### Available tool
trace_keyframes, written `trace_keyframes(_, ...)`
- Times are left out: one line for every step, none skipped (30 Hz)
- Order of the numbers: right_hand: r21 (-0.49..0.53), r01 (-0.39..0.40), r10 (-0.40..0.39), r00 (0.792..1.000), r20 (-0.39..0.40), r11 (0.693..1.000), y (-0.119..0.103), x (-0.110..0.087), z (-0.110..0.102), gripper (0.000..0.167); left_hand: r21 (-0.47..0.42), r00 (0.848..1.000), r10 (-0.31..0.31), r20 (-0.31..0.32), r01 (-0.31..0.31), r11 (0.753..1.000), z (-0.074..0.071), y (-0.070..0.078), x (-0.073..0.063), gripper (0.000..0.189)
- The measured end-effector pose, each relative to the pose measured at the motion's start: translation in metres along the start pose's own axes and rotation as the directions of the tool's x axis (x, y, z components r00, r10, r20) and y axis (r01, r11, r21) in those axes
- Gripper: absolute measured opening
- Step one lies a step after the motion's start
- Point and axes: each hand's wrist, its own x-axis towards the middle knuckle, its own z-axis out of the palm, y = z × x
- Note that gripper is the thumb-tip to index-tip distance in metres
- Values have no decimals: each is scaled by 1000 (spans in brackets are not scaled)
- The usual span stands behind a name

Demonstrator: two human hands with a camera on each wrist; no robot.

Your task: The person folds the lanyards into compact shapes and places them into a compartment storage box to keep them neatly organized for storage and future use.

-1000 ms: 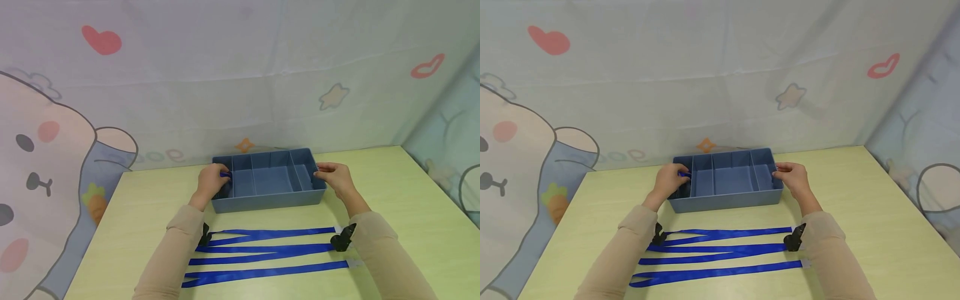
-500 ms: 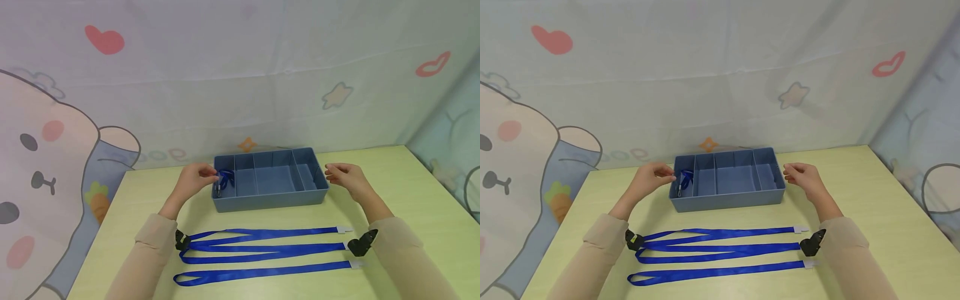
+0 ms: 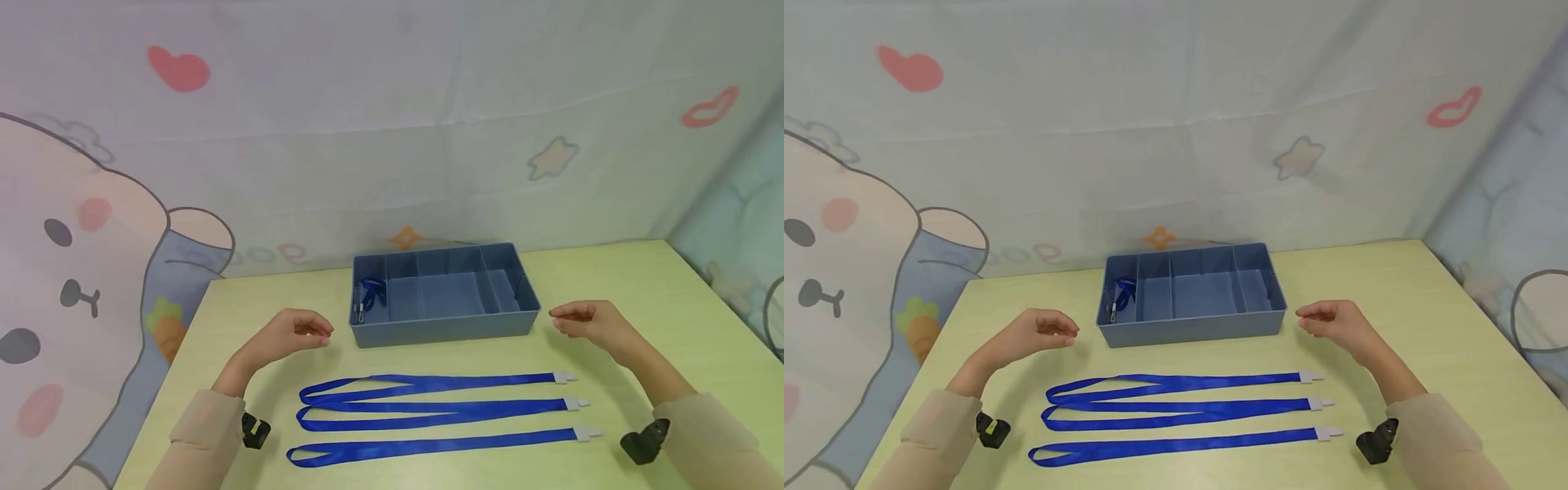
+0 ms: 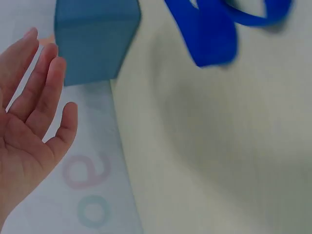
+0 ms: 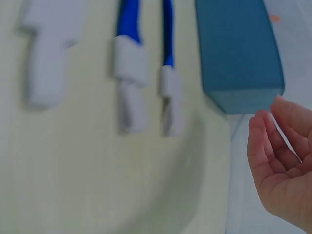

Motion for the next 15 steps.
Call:
trace_keyframes(-12, 0, 0, 1000, 13, 1000, 3, -3, 0, 42, -14, 1000, -10, 21, 10, 1000, 1, -4, -3, 24)
trace_keyframes(-25, 4, -3, 1000, 27, 1000, 5, -7, 1, 40, -18, 999, -20, 41, 20, 1000, 2, -8, -5, 25)
trace_keyframes(-36, 12, -10, 999, 42, 999, 8, -9, 2, 37, -21, 998, -28, 62, 29, 999, 3, -12, -8, 26)
trace_keyframes(-43, 22, -20, 998, 56, 999, 10, -11, 3, 35, -19, 996, -36, 81, 37, 999, 4, -16, -11, 26)
trace_keyframes(-49, 32, -29, 997, 69, 998, 12, -13, 4, 33, -15, 994, -42, 99, 43, 999, 5, -20, -13, 26)
trace_keyframes(-55, 43, -38, 996, 81, 998, 13, -15, 5, 31, -15, 992, -48, 118, 50, 999, 6, -24, -15, 27)
trace_keyframes(-59, 55, -49, 994, 93, 997, 15, -16, 6, 30, -13, 989, -48, 138, 50, 999, 6, -27, -17, 27)
trace_keyframes(-66, 68, -61, 993, 105, 995, 16, -16, 7, 29, -13, 986, -53, 155, 55, 998, 7, -30, -18, 27)
trace_keyframes(-71, 82, -73, 990, 116, 994, 17, -17, 8, 28, -21, 983, -61, 174, 66, 998, 7, -33, -20, 28)
trace_keyframes(-79, 95, -84, 988, 126, 992, 19, -18, 9, 27, -31, 979, -67, 193, 74, 997, 7, -35, -21, 29)
trace_keyframes(-88, 111, -98, 985, 139, 990, 20, -18, 11, 27, -41, 975, -73, 211, 83, 996, 7, -38, -23, 31)
trace_keyframes(-98, 129, -113, 982, 152, 987, 22, -19, 12, 27, -53, 970, -75, 231, 90, 995, 8, -40, -24, 32)
trace_keyframes(-112, 148, -129, 978, 163, 983, 23, -20, 13, 26, -64, 965, -77, 250, 96, 993, 8, -42, -25, 33)
trace_keyframes(-129, 170, -147, 974, 172, 977, 26, -21, 14, 26, -70, 960, -83, 267, 105, 992, 8, -43, -26, 34)
trace_keyframes(-141, 190, -164, 970, 178, 972, 27, -23, 15, 25, -71, 955, -84, 284, 108, 992, 9, -45, -27, 35)
